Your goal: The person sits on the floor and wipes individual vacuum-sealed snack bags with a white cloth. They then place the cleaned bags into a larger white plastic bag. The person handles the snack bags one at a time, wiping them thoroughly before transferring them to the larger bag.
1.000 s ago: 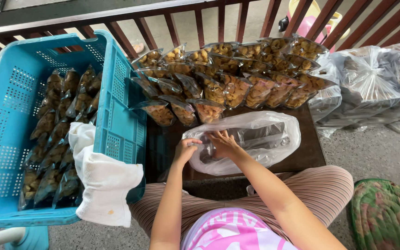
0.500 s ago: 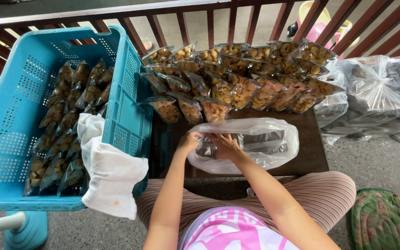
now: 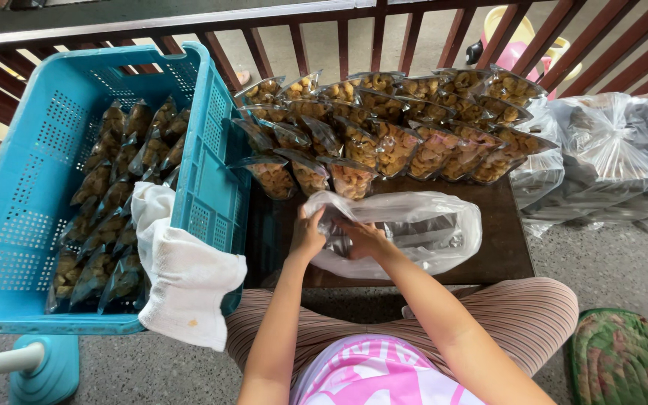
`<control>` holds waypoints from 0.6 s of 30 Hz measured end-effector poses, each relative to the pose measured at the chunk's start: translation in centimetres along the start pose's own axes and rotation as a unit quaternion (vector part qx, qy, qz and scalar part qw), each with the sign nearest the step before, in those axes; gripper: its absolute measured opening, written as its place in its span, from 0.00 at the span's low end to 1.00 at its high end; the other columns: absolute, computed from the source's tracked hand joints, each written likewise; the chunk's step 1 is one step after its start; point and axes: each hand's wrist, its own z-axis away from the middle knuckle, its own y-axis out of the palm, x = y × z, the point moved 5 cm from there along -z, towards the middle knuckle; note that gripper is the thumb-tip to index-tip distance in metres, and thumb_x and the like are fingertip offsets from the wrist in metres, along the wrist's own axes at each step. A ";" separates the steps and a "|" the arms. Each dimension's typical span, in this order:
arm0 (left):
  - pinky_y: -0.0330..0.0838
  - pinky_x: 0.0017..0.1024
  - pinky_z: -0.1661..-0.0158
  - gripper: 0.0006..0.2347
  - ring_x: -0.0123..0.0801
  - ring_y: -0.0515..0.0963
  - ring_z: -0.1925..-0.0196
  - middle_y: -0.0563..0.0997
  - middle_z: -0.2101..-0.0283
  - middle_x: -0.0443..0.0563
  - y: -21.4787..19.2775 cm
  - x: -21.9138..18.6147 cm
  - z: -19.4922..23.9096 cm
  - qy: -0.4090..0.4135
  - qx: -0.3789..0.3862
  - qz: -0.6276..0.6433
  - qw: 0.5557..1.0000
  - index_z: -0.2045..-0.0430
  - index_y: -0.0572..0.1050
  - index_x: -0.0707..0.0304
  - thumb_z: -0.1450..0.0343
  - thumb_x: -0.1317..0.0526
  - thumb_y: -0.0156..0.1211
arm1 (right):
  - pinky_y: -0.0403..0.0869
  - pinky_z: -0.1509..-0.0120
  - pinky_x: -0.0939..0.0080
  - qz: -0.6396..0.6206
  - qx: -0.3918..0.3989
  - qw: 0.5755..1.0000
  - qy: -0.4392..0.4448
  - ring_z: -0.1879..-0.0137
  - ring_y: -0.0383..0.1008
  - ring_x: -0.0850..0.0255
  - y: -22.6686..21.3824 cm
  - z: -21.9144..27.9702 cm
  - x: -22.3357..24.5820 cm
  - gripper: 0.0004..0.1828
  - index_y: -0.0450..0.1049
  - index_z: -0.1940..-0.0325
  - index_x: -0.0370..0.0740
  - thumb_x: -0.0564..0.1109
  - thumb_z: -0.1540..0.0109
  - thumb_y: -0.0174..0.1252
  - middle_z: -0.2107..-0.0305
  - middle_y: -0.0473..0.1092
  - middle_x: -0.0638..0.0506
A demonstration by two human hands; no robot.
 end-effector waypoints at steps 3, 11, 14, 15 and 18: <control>0.73 0.40 0.47 0.24 0.61 0.66 0.37 0.62 0.36 0.72 -0.3 0.9 0.9 -0.032 0.025 0.119 0.992 0.49 0.80 0.57 0.40 0.75 0.63 | 0.54 0.21 0.40 -0.011 -0.011 0.999 -0.034 0.22 0.51 0.45 -0.6 -1.4 -0.3 0.73 0.40 0.19 0.54 0.43 0.59 0.77 0.28 0.53 0.47; 0.76 0.41 0.50 0.12 0.54 0.76 0.46 0.72 0.52 0.59 0.9 2.7 3.2 0.031 -0.071 -0.088 0.993 0.63 0.84 0.59 0.38 0.72 0.66 | 0.62 0.26 0.42 -0.037 -0.066 0.997 0.025 0.24 0.56 0.45 -0.1 -0.9 -0.9 0.54 0.57 0.24 0.60 0.49 0.53 0.73 0.33 0.63 0.49; 0.77 0.42 0.53 0.11 0.56 0.75 0.49 0.66 0.44 0.66 2.0 3.1 3.1 -0.054 -0.049 -0.138 0.988 0.62 0.82 0.66 0.37 0.73 0.64 | 0.61 0.29 0.34 0.047 -0.204 0.977 -0.041 0.26 0.55 0.41 -0.3 1.2 0.8 0.48 0.60 0.28 0.59 0.60 0.49 0.75 0.33 0.61 0.46; 0.78 0.40 0.55 0.07 0.56 0.74 0.49 0.65 0.42 0.66 2.4 3.2 2.9 -0.088 -0.020 -0.189 0.978 0.64 0.81 0.67 0.34 0.71 0.63 | 0.62 0.31 0.32 0.065 -0.180 0.981 -0.032 0.25 0.53 0.41 0.2 1.5 0.9 0.51 0.59 0.27 0.62 0.60 0.51 0.75 0.31 0.58 0.48; 0.79 0.39 0.54 0.05 0.52 0.73 0.46 0.63 0.40 0.61 2.5 3.4 2.3 -0.166 0.009 -0.294 0.941 0.65 0.80 0.68 0.29 0.66 0.61 | 0.60 0.34 0.28 0.073 -0.102 0.992 0.011 0.23 0.49 0.42 1.1 2.1 0.5 0.56 0.55 0.25 0.70 0.61 0.54 0.75 0.27 0.52 0.55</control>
